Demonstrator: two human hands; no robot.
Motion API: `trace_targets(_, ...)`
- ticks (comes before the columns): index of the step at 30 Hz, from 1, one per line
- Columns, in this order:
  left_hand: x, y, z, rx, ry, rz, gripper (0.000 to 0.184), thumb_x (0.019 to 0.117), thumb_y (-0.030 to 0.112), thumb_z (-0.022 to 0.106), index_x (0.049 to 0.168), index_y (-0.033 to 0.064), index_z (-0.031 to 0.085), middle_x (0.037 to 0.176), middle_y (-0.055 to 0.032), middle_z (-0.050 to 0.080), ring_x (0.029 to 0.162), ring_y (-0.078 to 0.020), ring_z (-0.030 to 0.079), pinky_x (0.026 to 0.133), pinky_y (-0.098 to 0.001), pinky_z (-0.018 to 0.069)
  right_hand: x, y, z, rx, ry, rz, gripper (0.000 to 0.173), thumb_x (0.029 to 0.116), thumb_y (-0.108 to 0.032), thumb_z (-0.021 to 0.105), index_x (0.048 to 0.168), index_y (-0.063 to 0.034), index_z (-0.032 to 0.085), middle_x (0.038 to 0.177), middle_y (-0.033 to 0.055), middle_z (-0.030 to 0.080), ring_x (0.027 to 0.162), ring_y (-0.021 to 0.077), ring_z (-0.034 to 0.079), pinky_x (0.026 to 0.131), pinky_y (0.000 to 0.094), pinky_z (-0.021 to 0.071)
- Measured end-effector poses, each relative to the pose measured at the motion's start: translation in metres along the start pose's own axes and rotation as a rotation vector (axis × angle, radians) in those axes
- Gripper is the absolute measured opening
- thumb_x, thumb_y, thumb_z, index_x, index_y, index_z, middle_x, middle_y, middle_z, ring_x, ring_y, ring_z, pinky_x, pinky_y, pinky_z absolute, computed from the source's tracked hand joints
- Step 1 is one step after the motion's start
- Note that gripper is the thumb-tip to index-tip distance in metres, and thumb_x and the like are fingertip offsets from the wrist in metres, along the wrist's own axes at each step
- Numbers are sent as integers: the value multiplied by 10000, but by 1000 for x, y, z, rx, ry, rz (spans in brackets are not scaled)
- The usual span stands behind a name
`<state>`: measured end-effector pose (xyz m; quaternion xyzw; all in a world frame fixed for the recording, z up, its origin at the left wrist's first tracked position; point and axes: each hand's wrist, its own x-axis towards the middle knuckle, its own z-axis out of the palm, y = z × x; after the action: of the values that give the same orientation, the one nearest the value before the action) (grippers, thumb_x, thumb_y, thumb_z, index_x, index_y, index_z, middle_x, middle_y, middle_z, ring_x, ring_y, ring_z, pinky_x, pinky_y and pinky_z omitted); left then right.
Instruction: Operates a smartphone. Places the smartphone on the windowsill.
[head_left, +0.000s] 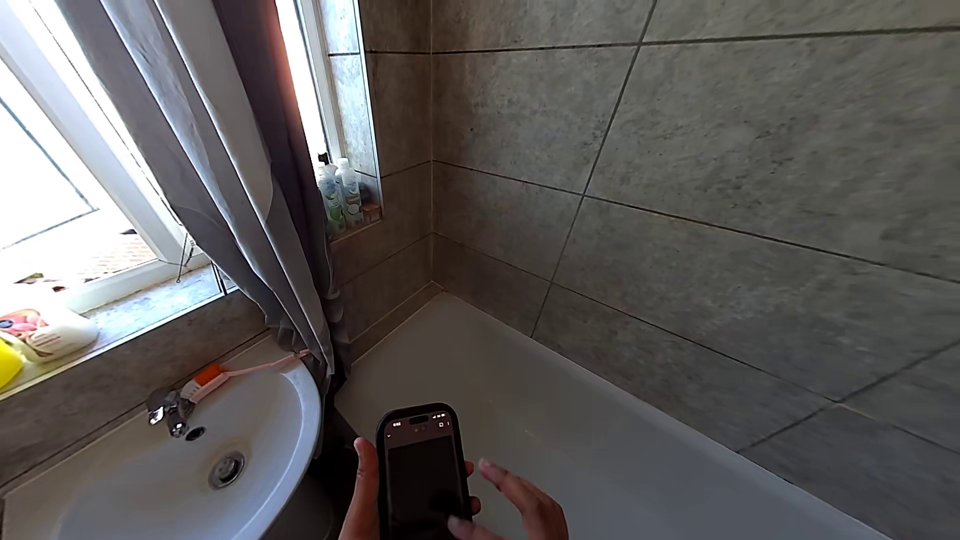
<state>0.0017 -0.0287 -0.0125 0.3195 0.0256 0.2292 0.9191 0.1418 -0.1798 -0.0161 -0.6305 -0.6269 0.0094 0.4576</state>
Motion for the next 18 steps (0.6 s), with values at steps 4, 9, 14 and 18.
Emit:
trace_targets(4, -3, -1, 16, 128, 64, 69, 705, 864, 794, 470, 1254, 263, 723, 1210, -42, 750, 1138, -163, 706, 1010, -390, 564, 28, -7, -3, -70, 3, -14, 456, 1026, -583, 503, 1306, -276, 691, 1517, 251, 486, 1382, 358, 473, 1072, 539, 385)
trace_targets(9, -6, -4, 25, 171, 114, 65, 680, 861, 780, 484, 1189, 244, 743, 1139, -1, 769, 1089, -107, 717, 993, -342, 570, 45, -15, 1, -142, 8, -48, 523, 1008, -670, 443, 1313, -316, 681, 1565, 239, 447, 1427, 355, 439, 1085, 550, 349)
trace_targets(14, -10, -5, 24, 240, 118, 27, 707, 853, 794, 469, 1214, 241, 722, 1155, 27, 764, 1110, -86, 705, 1009, -328, 559, 50, -18, 5, -177, -30, -42, 546, 985, -699, 462, 1327, -336, 685, 1594, 222, 420, 1450, 367, 412, 1092, 569, 338)
trace_targets(18, -13, -8, 19, 286, 128, 14, 756, 846, 821, 453, 1262, 227, 666, 1173, 35, 752, 1119, -90, 698, 1007, -333, 559, 49, -17, 3, -186, 13, -50, 563, 976, -718, 455, 1330, -338, 673, 1579, 218, 444, 1437, 368, 428, 1080, 577, 332)
